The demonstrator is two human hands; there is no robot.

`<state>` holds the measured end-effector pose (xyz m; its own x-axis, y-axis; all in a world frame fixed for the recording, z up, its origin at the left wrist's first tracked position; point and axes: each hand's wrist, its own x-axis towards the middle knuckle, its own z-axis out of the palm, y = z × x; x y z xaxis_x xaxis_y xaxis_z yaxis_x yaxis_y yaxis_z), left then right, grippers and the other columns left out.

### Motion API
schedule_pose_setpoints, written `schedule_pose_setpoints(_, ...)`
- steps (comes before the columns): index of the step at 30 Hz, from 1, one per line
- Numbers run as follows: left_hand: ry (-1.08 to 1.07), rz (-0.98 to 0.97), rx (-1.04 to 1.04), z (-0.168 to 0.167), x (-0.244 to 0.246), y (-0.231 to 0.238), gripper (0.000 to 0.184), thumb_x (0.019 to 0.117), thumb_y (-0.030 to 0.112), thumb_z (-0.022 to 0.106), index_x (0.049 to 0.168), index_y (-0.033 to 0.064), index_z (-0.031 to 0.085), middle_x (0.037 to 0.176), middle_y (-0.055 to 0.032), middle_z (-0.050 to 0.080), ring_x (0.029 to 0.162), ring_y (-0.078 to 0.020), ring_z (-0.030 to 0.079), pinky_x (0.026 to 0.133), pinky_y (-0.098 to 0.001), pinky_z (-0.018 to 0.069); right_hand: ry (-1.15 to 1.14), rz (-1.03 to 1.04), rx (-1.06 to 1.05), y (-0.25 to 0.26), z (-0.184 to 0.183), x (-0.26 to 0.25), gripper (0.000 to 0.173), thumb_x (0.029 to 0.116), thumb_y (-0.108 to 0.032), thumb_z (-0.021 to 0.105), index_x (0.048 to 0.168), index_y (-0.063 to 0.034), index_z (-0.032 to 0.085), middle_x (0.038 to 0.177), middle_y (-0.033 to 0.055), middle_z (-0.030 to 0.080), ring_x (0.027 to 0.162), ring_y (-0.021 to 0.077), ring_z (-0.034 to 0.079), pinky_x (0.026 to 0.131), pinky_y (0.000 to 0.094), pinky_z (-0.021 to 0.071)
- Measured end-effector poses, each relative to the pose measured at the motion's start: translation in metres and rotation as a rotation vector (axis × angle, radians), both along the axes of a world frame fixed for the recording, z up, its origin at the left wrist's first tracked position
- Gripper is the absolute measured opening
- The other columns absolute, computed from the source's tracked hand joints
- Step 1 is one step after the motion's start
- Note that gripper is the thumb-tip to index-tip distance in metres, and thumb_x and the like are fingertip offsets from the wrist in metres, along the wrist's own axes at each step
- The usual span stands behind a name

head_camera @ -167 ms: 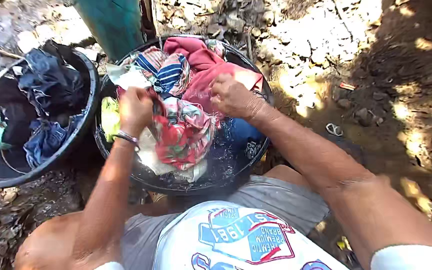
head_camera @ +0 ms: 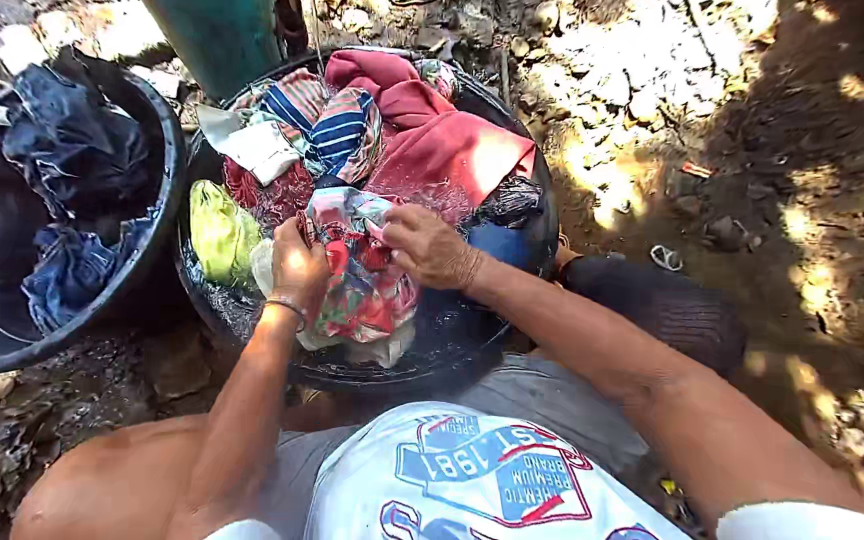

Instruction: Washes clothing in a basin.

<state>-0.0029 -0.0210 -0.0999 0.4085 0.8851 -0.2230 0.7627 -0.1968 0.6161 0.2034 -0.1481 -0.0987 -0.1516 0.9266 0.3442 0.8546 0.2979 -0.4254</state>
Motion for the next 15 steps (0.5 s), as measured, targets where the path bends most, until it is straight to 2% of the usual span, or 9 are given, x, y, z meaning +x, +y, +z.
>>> schedule_pose_setpoints(3, -0.034, -0.009, 0.144, -0.019, 0.008, -0.008, 0.066, 0.0944, 0.011, 0.065, 0.151, -0.0093, 0.037, 0.146, -0.0355, 0.046, 0.135, -0.0501, 0.047, 0.111, -0.0606, 0.0405, -0.055, 0.001, 0.089, 0.011, -0.037, -0.03, 0.048, 0.0911, -0.026, 0.053, 0.128, -0.0007, 0.069, 0.142, 0.0232, 0.06, 0.134, 0.04, 0.055, 0.111, 0.0588, 0.0403)
schedule_pose_setpoints(5, 0.014, -0.062, 0.238, -0.041, 0.005, -0.017, 0.063, 0.1005, 0.016, 0.059, 0.153, -0.0076, 0.033, 0.15, -0.0361, 0.042, 0.138, -0.0517, 0.044, 0.113, -0.0616, 0.0381, -0.1, -0.018, 0.076, 0.016, -0.061, -0.041, 0.055, 0.0935, -0.033, 0.047, 0.135, -0.0017, 0.065, 0.148, 0.0237, 0.055, 0.14, 0.0409, 0.049, 0.114, 0.0632, 0.0336)
schedule_pose_setpoints(7, 0.082, -0.096, 0.293, -0.054, 0.004, -0.023, 0.059, 0.1027, 0.017, 0.055, 0.153, -0.0068, 0.034, 0.15, -0.0348, 0.042, 0.137, -0.0512, 0.046, 0.112, -0.062, 0.0396, -0.104, -0.023, 0.048, 0.019, -0.077, -0.044, 0.058, 0.0954, -0.035, 0.043, 0.139, -0.0014, 0.062, 0.151, 0.0234, 0.051, 0.143, 0.0406, 0.046, 0.116, 0.0638, 0.0299)
schedule_pose_setpoints(10, 0.101, -0.107, 0.294, -0.071, 0.014, -0.021, 0.056, 0.1009, 0.015, 0.057, 0.147, -0.0126, 0.04, 0.141, -0.0387, 0.049, 0.131, -0.0537, 0.051, 0.108, -0.0619, 0.0428, -0.113, -0.04, -0.01, 0.017, -0.093, -0.043, 0.058, 0.0953, -0.031, 0.045, 0.141, 0.0004, 0.059, 0.152, 0.0227, 0.05, 0.142, 0.041, 0.047, 0.116, 0.0628, 0.0316)
schedule_pose_setpoints(12, 0.14, -0.102, 0.165, -0.065, 0.026, -0.017, 0.06, 0.1002, 0.014, 0.058, 0.148, -0.0162, 0.037, 0.145, -0.0403, 0.046, 0.137, -0.0533, 0.046, 0.115, -0.0585, 0.0371, -0.134, -0.058, -0.021, 0.018, -0.103, -0.043, 0.056, 0.0948, -0.027, 0.047, 0.141, 0.0026, 0.058, 0.149, 0.0229, 0.054, 0.138, 0.0412, 0.052, 0.112, 0.0617, 0.037)
schedule_pose_setpoints(14, -0.007, -0.079, 0.053, -0.074, 0.035, -0.015, 0.055, 0.1009, 0.006, 0.055, 0.146, -0.0191, 0.037, 0.149, -0.0414, 0.04, 0.142, -0.052, 0.04, 0.12, -0.0537, 0.0308, -0.085, -0.065, -0.099, 0.018, -0.1, -0.047, 0.055, 0.0939, -0.02, 0.053, 0.141, 0.0072, 0.056, 0.145, 0.0265, 0.057, 0.134, 0.0429, 0.056, 0.109, 0.06, 0.0419)
schedule_pose_setpoints(15, -0.157, -0.063, -0.005, -0.083, 0.038, -0.015, 0.048, 0.1024, 0.004, 0.052, 0.143, -0.0175, 0.041, 0.147, -0.0385, 0.044, 0.141, -0.0469, 0.043, 0.119, -0.049, 0.0334, -0.029, -0.069, -0.204, 0.018, -0.093, -0.05, 0.055, 0.0947, -0.015, 0.054, 0.144, 0.0092, 0.052, 0.147, 0.0288, 0.054, 0.136, 0.0438, 0.053, 0.112, 0.0592, 0.0394)
